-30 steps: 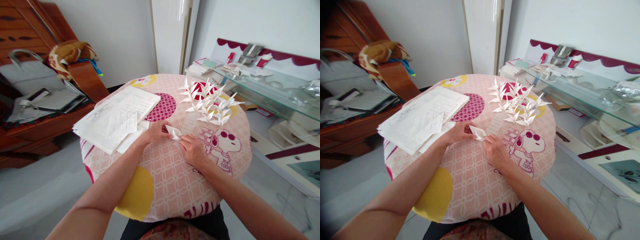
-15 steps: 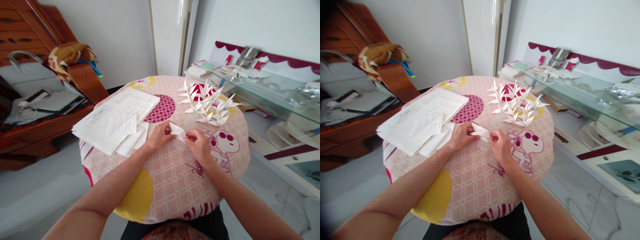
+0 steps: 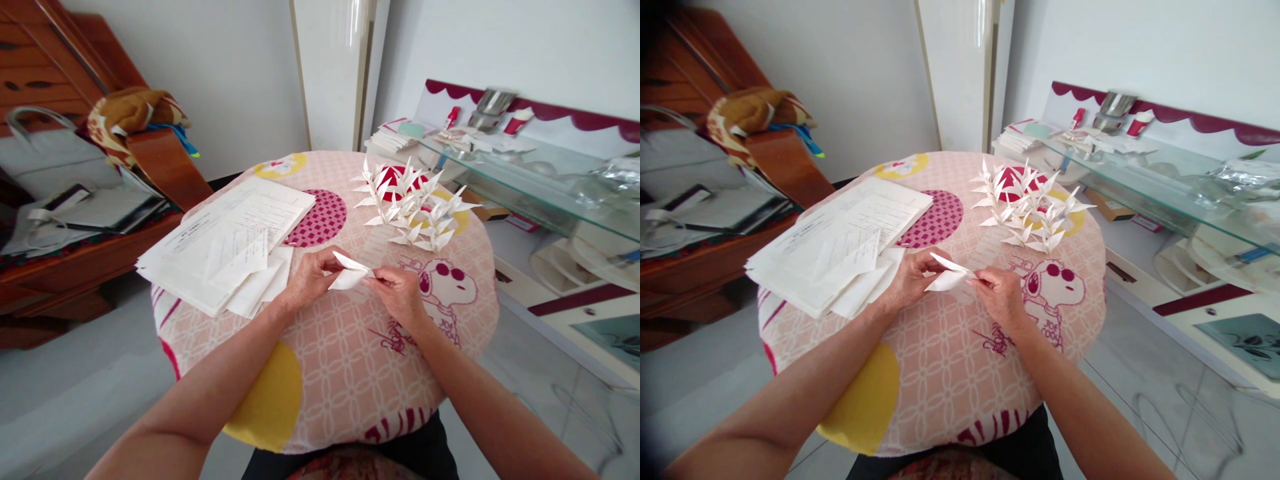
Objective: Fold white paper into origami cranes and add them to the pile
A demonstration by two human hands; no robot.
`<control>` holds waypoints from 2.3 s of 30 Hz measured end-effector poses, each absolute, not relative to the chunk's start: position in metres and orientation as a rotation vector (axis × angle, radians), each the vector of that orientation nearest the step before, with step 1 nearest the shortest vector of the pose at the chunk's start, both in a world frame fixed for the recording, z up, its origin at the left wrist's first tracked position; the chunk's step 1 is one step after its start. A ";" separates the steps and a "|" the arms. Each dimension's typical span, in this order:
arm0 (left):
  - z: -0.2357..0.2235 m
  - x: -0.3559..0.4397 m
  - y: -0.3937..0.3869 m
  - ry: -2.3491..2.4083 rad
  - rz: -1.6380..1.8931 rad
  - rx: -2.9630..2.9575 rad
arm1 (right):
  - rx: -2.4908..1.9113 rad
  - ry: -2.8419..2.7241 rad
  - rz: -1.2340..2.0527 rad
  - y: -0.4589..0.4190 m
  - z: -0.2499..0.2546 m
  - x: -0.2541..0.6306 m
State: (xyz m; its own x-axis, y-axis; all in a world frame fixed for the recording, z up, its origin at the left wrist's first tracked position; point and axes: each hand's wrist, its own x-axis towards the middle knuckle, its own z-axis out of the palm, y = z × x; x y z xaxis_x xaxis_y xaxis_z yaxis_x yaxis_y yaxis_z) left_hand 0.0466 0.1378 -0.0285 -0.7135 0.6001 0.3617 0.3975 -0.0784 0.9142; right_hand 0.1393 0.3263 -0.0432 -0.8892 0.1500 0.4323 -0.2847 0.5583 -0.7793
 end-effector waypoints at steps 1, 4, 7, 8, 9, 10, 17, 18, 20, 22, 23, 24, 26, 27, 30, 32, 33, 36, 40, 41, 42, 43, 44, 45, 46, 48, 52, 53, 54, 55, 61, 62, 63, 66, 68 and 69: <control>-0.029 0.046 0.138 2.006 1.904 1.096 | 0.107 -2.342 1.288 0.326 -0.043 0.140; -0.031 0.045 0.139 1.929 1.939 1.047 | 0.105 -2.350 1.280 0.326 -0.042 0.140; -0.033 0.044 0.140 1.815 1.989 1.005 | 0.117 -2.357 1.304 0.324 -0.040 0.140; -0.034 0.044 0.141 1.788 1.998 0.995 | 0.120 -2.353 1.328 0.323 -0.039 0.140; -0.034 0.044 0.141 1.769 2.005 0.985 | 0.122 -2.348 1.357 0.323 -0.039 0.140; -0.034 0.044 0.142 1.752 2.009 0.973 | 0.126 -2.341 1.390 0.322 -0.038 0.141; -0.031 0.045 0.142 1.626 1.939 0.844 | 0.146 -2.266 1.470 0.319 -0.036 0.144; -0.030 0.046 0.142 1.620 1.918 0.819 | 0.144 -2.252 1.445 0.319 -0.036 0.144; -0.030 0.046 0.143 1.615 1.886 0.775 | 0.136 -2.247 1.395 0.318 -0.035 0.144; -0.029 0.047 0.144 1.619 1.869 0.756 | 0.119 -2.270 1.369 0.318 -0.035 0.144; -0.029 0.048 0.144 1.620 1.863 0.755 | 0.110 -2.281 1.369 0.318 -0.034 0.144; -0.029 0.048 0.144 1.621 1.858 0.755 | 0.102 -2.288 1.375 0.318 -0.034 0.144; -0.028 0.049 0.145 1.620 1.848 0.758 | 0.091 -2.293 1.393 0.318 -0.033 0.144; -0.028 0.049 0.145 1.619 1.842 0.759 | 0.087 -2.293 1.399 0.317 -0.032 0.145; -0.027 0.049 0.145 1.619 1.837 0.759 | 0.079 -2.290 1.418 0.317 -0.032 0.145; -0.028 0.048 0.144 1.618 1.838 0.753 | 0.072 -2.275 1.442 0.317 -0.032 0.145; -0.029 0.047 0.144 1.616 1.836 0.748 | 0.061 -2.265 1.461 0.318 -0.032 0.145; -0.031 0.046 0.144 1.597 1.827 0.737 | -0.023 -2.219 1.571 0.319 -0.035 0.143; -0.031 0.049 0.148 1.583 1.871 0.705 | -0.212 -2.071 1.893 0.321 -0.039 0.138; -0.031 0.051 0.149 1.596 1.900 0.685 | -0.262 -2.024 1.982 0.322 -0.040 0.136; -0.031 0.054 0.151 1.614 1.934 0.663 | -0.312 -1.980 2.060 0.322 -0.041 0.135; -0.031 0.057 0.154 1.640 1.971 0.643 | -0.357 -1.942 2.125 0.321 -0.041 0.134; -0.031 0.060 0.156 1.673 2.006 0.631 | -0.392 -1.909 2.176 0.321 -0.042 0.133; -0.031 0.063 0.159 1.715 2.037 0.626 | -0.415 -1.876 2.217 0.320 -0.042 0.132; -0.031 0.067 0.162 1.768 2.063 0.626 | -0.425 -1.841 2.253 0.319 -0.042 0.132; -0.031 0.073 0.167 1.889 2.113 0.634 | -0.420 -1.762 2.318 0.317 -0.043 0.132; -0.030 0.080 0.173 2.051 2.206 0.643 | -0.370 -1.700 2.413 0.313 -0.044 0.133; -0.030 0.081 0.173 2.064 2.220 0.644 | -0.356 -1.710 2.424 0.313 -0.044 0.133; -0.030 0.081 0.173 2.069 2.228 0.642 | -0.344 -1.719 2.434 0.312 -0.044 0.134; -0.030 0.081 0.173 2.067 2.230 0.639 | -0.338 -1.721 2.442 0.312 -0.044 0.134; -0.027 0.081 0.169 2.121 2.216 0.646 | -0.326 -1.717 2.475 0.313 -0.041 0.136; -0.026 0.081 0.169 2.141 2.210 0.650 | -0.319 -1.727 2.475 0.313 -0.041 0.136; -0.025 0.082 0.168 2.154 2.206 0.651 | -0.314 -1.738 2.472 0.314 -0.041 0.136; -0.026 0.081 0.168 2.164 2.215 0.643 | -0.306 -1.771 2.445 0.314 -0.042 0.136; -0.028 0.080 0.167 2.176 2.219 0.649 | -0.307 -1.809 2.413 0.314 -0.042 0.136; -0.029 0.079 0.167 2.194 2.213 0.656 | -0.307 -1.838 2.386 0.314 -0.042 0.136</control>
